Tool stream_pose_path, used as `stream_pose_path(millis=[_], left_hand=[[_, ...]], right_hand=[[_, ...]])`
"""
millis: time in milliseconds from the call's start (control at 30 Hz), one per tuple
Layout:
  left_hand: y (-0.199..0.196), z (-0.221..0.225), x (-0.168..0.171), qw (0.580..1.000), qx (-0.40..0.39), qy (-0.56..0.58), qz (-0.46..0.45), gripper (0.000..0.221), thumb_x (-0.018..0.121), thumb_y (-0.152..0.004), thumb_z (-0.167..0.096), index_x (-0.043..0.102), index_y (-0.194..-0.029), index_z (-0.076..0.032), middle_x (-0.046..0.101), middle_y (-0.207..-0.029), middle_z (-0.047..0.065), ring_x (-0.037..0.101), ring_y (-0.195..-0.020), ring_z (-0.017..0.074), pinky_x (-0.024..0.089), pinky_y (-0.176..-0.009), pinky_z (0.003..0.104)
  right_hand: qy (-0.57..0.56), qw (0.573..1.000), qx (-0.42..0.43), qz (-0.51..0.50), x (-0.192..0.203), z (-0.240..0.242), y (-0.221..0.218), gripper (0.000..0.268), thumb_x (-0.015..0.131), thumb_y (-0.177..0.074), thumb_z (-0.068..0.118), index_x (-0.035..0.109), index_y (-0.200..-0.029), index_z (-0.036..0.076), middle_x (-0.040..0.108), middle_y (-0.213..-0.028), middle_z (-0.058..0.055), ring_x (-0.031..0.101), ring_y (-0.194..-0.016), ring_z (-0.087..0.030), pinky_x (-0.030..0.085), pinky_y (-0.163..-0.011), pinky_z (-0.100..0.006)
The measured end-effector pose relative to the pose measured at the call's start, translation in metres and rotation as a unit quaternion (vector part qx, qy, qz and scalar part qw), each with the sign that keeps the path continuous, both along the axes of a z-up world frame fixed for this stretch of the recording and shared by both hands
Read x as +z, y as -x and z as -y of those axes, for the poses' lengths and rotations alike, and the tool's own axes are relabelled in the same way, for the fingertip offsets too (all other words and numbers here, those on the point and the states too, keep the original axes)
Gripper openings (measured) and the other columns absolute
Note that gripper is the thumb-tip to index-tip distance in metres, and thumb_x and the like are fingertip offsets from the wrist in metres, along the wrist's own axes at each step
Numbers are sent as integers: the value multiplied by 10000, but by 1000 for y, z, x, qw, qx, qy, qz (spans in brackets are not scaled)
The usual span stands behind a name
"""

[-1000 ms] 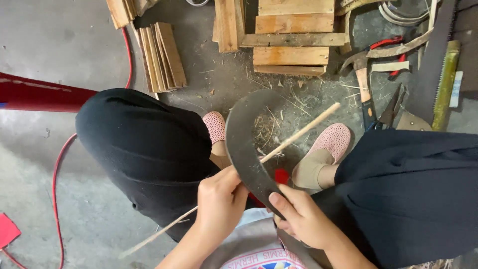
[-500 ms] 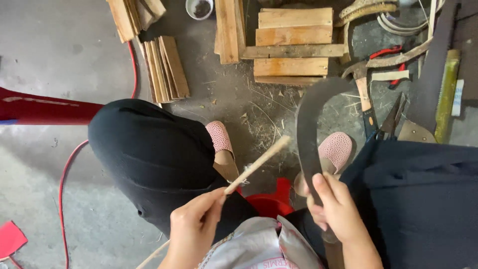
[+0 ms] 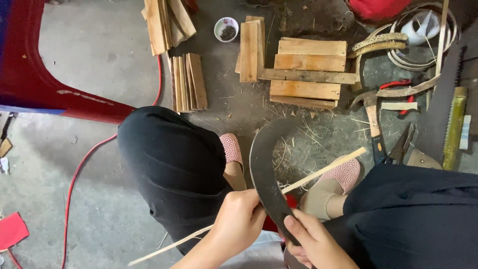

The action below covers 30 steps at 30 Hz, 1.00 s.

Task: Shaving a thin bamboo stick with a curved blade to smooth and thin it.

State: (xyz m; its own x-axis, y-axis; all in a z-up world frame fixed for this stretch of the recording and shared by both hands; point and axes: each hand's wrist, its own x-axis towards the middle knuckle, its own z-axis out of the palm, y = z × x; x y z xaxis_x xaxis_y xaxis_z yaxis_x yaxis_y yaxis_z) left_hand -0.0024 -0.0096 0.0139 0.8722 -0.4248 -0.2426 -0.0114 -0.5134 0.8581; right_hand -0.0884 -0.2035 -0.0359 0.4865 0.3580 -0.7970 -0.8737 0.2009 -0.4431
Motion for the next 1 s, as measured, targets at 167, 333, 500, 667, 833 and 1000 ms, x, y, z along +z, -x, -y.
stream_pose_path(millis=[167,333,500,667,833,1000], left_hand=[[-4,-9,4,999,-27,-3,19,226,563,-832,45,458,-666,-67,541,-552,62,427,-479,196,370,-476,360],[-1,-15,2,999,-32,-9,13,215,544,-817,57,448,-678,-75,499,-554,44,362,-505,201,363,-477,347],[1,-20,-2,999,-26,-24,5,295,552,-835,63,365,-662,-87,346,-549,15,241,-567,175,279,-489,343],[-8,-22,20,998,-38,-6,-39,127,578,-964,-91,578,-839,-114,583,-700,-23,502,-634,104,425,-579,273],[-6,-33,29,994,-28,-26,-100,202,578,-1019,-175,773,-972,-145,569,-563,-34,396,-476,82,379,-498,232],[-4,-54,33,991,-25,-80,-105,212,591,-999,-224,794,-955,-181,710,-679,-67,474,-504,74,424,-511,213]], right_hand=[[-26,998,22,60,14,0,-9,450,528,-1042,424,543,-905,-5,297,-556,-46,269,-387,-110,253,-318,-290],[-13,995,37,86,18,-4,-9,458,531,-1042,402,570,-895,-30,354,-584,-59,301,-402,-111,296,-319,-290],[6,993,49,106,21,-6,-11,407,544,-1070,346,548,-857,0,377,-618,-54,353,-430,-107,289,-341,-277],[46,995,36,85,13,4,-14,422,521,-1030,422,561,-900,22,414,-557,-69,335,-395,-125,328,-340,-282],[75,995,-5,63,5,13,-20,469,464,-1031,470,563,-901,30,356,-509,-75,292,-369,-137,328,-316,-305],[78,994,-10,82,3,15,-20,455,502,-1022,443,583,-902,12,378,-522,-45,331,-360,-123,351,-293,-272]])
